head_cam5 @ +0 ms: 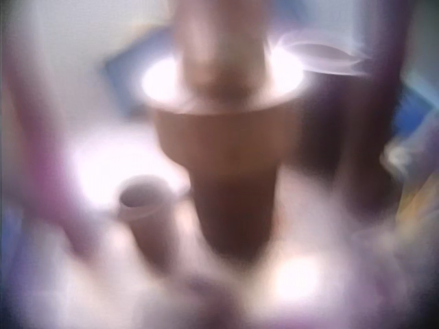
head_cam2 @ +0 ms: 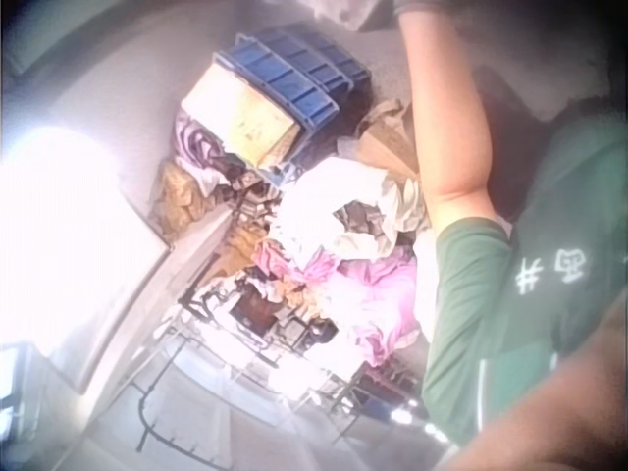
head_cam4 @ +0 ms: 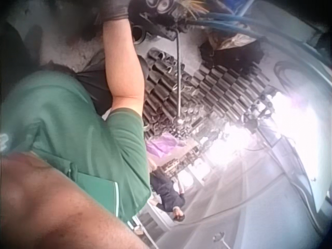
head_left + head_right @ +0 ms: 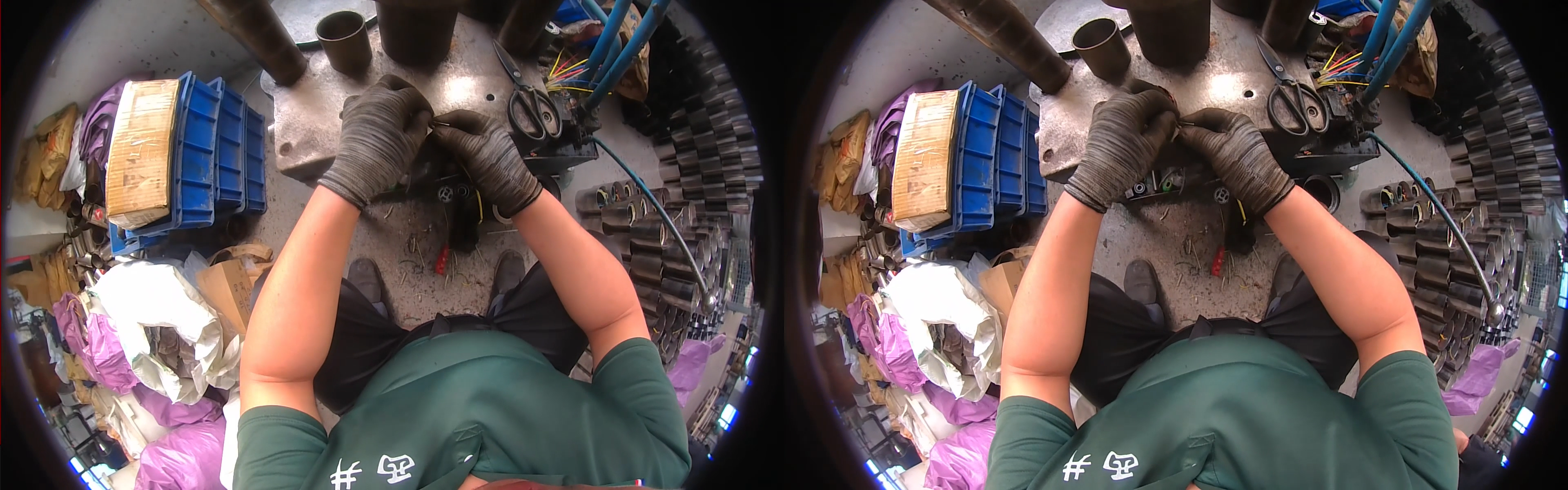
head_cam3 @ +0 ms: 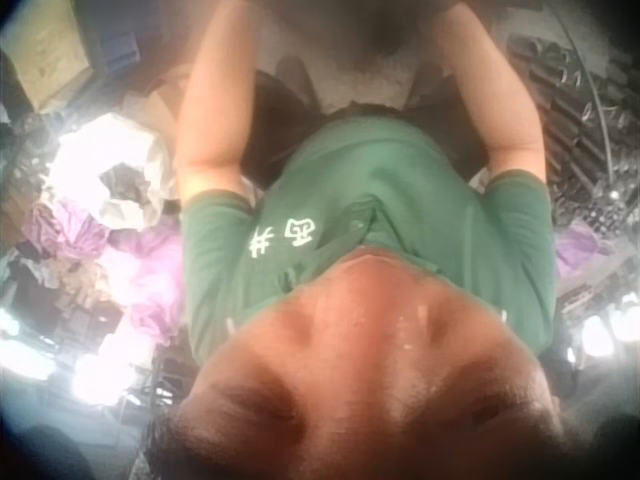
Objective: The person connects wires to an electrical component using shears to trim wires and pliers to crimp connectors. The person handles several colored wires and a small cylindrical housing at a workbench.
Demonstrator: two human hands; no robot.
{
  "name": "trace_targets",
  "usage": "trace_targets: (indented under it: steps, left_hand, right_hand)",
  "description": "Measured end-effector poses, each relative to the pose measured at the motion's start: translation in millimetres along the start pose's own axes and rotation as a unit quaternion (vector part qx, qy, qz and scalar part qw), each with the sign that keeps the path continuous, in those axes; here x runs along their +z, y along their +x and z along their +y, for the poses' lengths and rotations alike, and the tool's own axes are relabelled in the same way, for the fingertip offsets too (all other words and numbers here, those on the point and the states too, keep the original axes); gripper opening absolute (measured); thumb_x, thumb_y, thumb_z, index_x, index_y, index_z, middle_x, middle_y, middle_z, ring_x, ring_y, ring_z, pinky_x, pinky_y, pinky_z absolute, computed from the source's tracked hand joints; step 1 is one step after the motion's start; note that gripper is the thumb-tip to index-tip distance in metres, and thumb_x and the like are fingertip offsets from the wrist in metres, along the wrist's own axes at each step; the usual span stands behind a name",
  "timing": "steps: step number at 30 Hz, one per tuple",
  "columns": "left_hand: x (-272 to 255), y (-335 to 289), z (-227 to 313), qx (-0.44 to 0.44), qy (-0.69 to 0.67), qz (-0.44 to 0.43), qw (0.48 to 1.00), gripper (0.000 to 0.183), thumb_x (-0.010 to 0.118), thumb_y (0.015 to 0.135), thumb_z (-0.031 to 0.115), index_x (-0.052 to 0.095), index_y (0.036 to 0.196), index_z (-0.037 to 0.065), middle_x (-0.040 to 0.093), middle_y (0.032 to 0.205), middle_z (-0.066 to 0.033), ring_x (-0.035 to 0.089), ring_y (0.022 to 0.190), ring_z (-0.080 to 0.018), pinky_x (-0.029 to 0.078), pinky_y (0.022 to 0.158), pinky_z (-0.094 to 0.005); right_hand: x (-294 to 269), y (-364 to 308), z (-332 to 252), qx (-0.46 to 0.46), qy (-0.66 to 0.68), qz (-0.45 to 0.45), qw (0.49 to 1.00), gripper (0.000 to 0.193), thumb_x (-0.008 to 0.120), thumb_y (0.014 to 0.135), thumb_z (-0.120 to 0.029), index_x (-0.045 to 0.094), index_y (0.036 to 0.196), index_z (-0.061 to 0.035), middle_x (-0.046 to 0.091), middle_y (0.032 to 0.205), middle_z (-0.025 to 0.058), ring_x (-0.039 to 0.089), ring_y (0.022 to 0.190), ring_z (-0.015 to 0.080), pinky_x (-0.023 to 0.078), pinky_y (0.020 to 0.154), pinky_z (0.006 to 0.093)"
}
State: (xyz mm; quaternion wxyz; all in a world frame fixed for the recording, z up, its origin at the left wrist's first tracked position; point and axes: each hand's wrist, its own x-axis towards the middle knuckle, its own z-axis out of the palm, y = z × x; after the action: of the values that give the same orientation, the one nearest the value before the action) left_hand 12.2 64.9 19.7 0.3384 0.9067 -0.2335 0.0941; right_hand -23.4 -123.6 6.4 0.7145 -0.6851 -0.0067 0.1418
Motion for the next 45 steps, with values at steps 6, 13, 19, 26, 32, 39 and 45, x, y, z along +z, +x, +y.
trace_targets:
  steps: [6, 13, 19, 26, 32, 39, 45]
  left_hand:
    - [3.1, 1.4, -3.1, -0.008, -0.028, 0.013, 1.0, 0.012, 0.068, 0.09, 0.008, 0.073, 0.1, 0.004, 0.07, 0.102, -0.0152, 0.071, 0.093, -0.0332, 0.057, 0.083, -0.0409]
    - [0.2, 2.3, -3.8, -0.038, -0.042, -0.014, 0.998, 0.013, 0.069, 0.092, 0.016, 0.077, 0.1, 0.01, 0.072, 0.108, -0.013, 0.071, 0.097, -0.0318, 0.054, 0.095, -0.0442]
    - [3.3, 1.9, -5.9, -0.015, -0.064, -0.008, 0.998, 0.02, 0.069, 0.091, 0.002, 0.074, 0.111, 0.003, 0.068, 0.112, -0.0146, 0.071, 0.101, -0.0302, 0.058, 0.088, -0.0383]
    - [-2.0, 4.8, -0.5, -0.027, -0.012, -0.048, 0.998, 0.021, 0.07, 0.092, 0.001, 0.074, 0.112, 0.005, 0.069, 0.113, -0.0129, 0.072, 0.103, -0.0278, 0.059, 0.089, -0.0367]
    - [2.5, 4.5, -3.8, -0.034, -0.093, -0.048, 0.994, 0.02, 0.071, 0.093, 0.003, 0.076, 0.111, 0.007, 0.07, 0.113, -0.0114, 0.072, 0.101, -0.0263, 0.06, 0.091, -0.0349]
    - [-2.3, 4.6, -2.4, -0.009, -0.018, -0.061, 0.998, 0.015, 0.07, 0.092, 0.005, 0.077, 0.104, 0.011, 0.072, 0.106, -0.0101, 0.072, 0.098, -0.0275, 0.058, 0.089, -0.0394]
    - [-0.2, 5.2, -3.1, -0.007, -0.01, -0.044, 0.999, 0.009, 0.068, 0.094, 0.01, 0.076, 0.097, 0.012, 0.073, 0.101, -0.0087, 0.072, 0.096, -0.0277, 0.056, 0.091, -0.0418]
  right_hand:
    - [-10.4, 8.9, 13.5, 0.08, 0.145, -0.053, 0.985, 0.028, 0.067, 0.1, -0.018, 0.067, 0.122, 0.0003, 0.071, 0.099, 0.0063, 0.068, 0.079, 0.0131, 0.062, 0.064, 0.0288]
    - [-8.5, 7.6, 13.4, 0.115, 0.21, -0.046, 0.97, 0.027, 0.066, 0.1, -0.015, 0.067, 0.123, -0.0009, 0.07, 0.097, 0.0046, 0.064, 0.074, 0.0096, 0.056, 0.059, 0.0229]
    - [-7.9, 6.6, 12.1, 0.128, 0.193, -0.041, 0.972, 0.027, 0.066, 0.1, -0.015, 0.068, 0.125, -0.0051, 0.071, 0.099, 0.0021, 0.062, 0.072, 0.0065, 0.05, 0.057, 0.0178]
    - [-7.4, 5.5, 13.9, 0.129, 0.19, -0.035, 0.973, 0.025, 0.066, 0.1, -0.016, 0.069, 0.124, -0.0082, 0.071, 0.099, 0.0005, 0.061, 0.07, 0.0049, 0.047, 0.057, 0.0161]
    - [-12.0, 6.8, 15.4, 0.152, 0.252, -0.054, 0.954, 0.021, 0.066, 0.1, -0.016, 0.069, 0.12, -0.0089, 0.072, 0.1, 0.0015, 0.06, 0.07, 0.0058, 0.046, 0.054, 0.0154]
    - [-8.9, 5.6, 11.7, 0.165, 0.242, -0.025, 0.956, 0.021, 0.065, 0.1, -0.014, 0.068, 0.12, -0.0092, 0.072, 0.097, 0.0022, 0.059, 0.066, 0.006, 0.044, 0.051, 0.0152]
    - [-18.2, 18.3, 32.8, 0.19, 0.357, -0.091, 0.91, 0.021, 0.062, 0.101, -0.02, 0.066, 0.115, -0.0054, 0.071, 0.092, 0.0039, 0.057, 0.061, 0.0069, 0.042, 0.047, 0.0165]
